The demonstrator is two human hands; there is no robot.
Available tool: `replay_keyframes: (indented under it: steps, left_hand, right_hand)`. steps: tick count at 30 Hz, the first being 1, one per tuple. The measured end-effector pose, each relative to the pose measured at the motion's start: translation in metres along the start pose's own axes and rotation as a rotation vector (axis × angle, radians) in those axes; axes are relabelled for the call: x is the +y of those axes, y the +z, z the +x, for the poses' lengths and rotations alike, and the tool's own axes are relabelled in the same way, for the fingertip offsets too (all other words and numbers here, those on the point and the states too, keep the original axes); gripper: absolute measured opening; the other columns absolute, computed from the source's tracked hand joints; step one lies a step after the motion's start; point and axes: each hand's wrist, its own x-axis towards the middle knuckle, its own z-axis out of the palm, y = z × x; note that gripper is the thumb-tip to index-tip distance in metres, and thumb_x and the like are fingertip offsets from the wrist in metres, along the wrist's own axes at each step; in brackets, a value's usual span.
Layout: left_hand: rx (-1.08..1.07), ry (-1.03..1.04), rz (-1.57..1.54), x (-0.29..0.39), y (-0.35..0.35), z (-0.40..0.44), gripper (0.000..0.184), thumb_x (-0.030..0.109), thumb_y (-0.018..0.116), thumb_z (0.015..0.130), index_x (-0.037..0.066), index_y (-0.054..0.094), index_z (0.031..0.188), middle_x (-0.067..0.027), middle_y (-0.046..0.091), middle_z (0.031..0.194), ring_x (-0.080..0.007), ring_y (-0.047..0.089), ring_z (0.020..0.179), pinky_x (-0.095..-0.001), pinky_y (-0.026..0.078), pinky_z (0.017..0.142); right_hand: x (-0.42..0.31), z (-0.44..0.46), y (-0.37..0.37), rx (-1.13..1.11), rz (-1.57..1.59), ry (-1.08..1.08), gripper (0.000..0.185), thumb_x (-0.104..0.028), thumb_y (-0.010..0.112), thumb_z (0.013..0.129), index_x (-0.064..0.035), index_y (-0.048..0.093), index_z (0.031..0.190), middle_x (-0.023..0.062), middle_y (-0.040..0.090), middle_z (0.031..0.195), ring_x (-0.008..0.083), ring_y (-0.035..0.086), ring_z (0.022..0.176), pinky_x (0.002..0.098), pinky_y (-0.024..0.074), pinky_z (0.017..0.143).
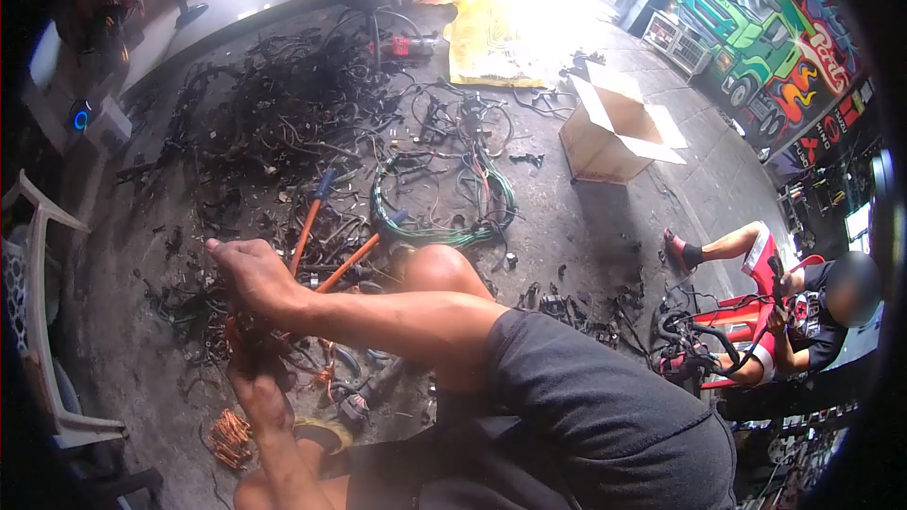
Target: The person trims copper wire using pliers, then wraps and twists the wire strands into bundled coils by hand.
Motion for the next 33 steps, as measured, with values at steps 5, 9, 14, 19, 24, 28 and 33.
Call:
replay_keyframes:
  steps: [5, 9, 14, 19, 24, 28, 33]
  left_hand:
    - [-0.001, 0.315, -0.272, -0.008, 0.009, 0.004, 0.056, 0.023, 0.063, 0.086, 0.008, 0.041, 0.136, -0.0018, 0.06, 0.099, -0.0063, 0.056, 0.078, -0.017, 0.039, 0.055]
    - [0.204, 0.137, -0.231, -0.009, 0.008, 0.011, 0.048, 0.024, 0.064, 0.087, 0.005, 0.048, 0.128, -0.002, 0.06, 0.101, -0.0089, 0.056, 0.083, -0.0205, 0.042, 0.064]
    - [0.331, 0.22, -0.245, 0.01, -0.006, 0.012, 0.028, 0.024, 0.065, 0.087, 0.001, 0.06, 0.104, -0.0027, 0.06, 0.098, -0.0129, 0.053, 0.092, -0.0293, 0.04, 0.08]
    - [0.289, 0.372, -0.185, 0.023, 0.014, 0.006, 0.025, 0.017, 0.062, 0.088, 0.001, 0.058, 0.106, -0.0041, 0.06, 0.102, -0.0142, 0.054, 0.094, -0.0283, 0.04, 0.082]
    - [0.249, 0.406, -0.196, -0.013, -0.003, 0.023, 0.041, 0.01, 0.059, 0.088, 0.001, 0.052, 0.127, -0.0072, 0.055, 0.124, -0.0168, 0.05, 0.112, -0.0332, 0.037, 0.097]
    - [0.256, 0.347, 0.068, -0.012, -0.003, 0.029, 0.032, 0.012, 0.059, 0.088, -0.002, 0.06, 0.117, -0.006, 0.064, 0.107, -0.0174, 0.057, 0.104, -0.0344, 0.042, 0.091]
    - [0.195, 0.419, 0.343, -0.003, 0.001, 0.022, 0.038, 0.008, 0.056, 0.088, -0.005, 0.052, 0.124, -0.0114, 0.056, 0.124, -0.0198, 0.051, 0.116, -0.0335, 0.039, 0.098]
  right_hand:
    - [0.007, -0.001, 0.002, 0.077, 0.068, -0.04, 0.041, -0.036, 0.047, 0.096, -0.0046, 0.054, 0.07, -0.0089, 0.035, 0.057, 0.0043, 0.03, 0.054, 0.0264, 0.0253, 0.049]
    - [0.011, -0.004, 0.0, 0.077, 0.147, -0.033, 0.039, -0.036, 0.047, 0.097, -0.0033, 0.058, 0.078, -0.0077, 0.039, 0.059, 0.0043, 0.032, 0.055, 0.0254, 0.0265, 0.05]
    - [0.013, 0.003, -0.003, 0.111, 0.175, -0.044, 0.043, -0.039, 0.045, 0.097, -0.0013, 0.057, 0.079, -0.0044, 0.042, 0.063, 0.0089, 0.034, 0.061, 0.0281, 0.0329, 0.058]
    - [0.019, -0.005, 0.003, 0.025, 0.194, -0.009, 0.042, -0.038, 0.046, 0.097, -0.0037, 0.05, 0.073, -0.0056, 0.04, 0.065, 0.0076, 0.034, 0.064, 0.0276, 0.0311, 0.057]
    - [0.021, -0.004, 0.006, 0.065, 0.184, -0.14, 0.045, -0.04, 0.044, 0.098, 0.0011, 0.057, 0.086, -0.0031, 0.048, 0.073, 0.0073, 0.04, 0.072, 0.0264, 0.0377, 0.066]
    - [0.035, 0.008, 0.0, 0.07, 0.142, -0.124, 0.045, -0.041, 0.044, 0.097, 0.002, 0.057, 0.091, -0.0025, 0.049, 0.075, 0.0078, 0.041, 0.075, 0.0277, 0.0395, 0.07]
    - [0.032, 0.006, -0.001, 0.045, 0.079, -0.004, 0.033, -0.037, 0.047, 0.097, -0.0074, 0.052, 0.083, -0.006, 0.043, 0.065, 0.0042, 0.038, 0.058, 0.0235, 0.0341, 0.051]
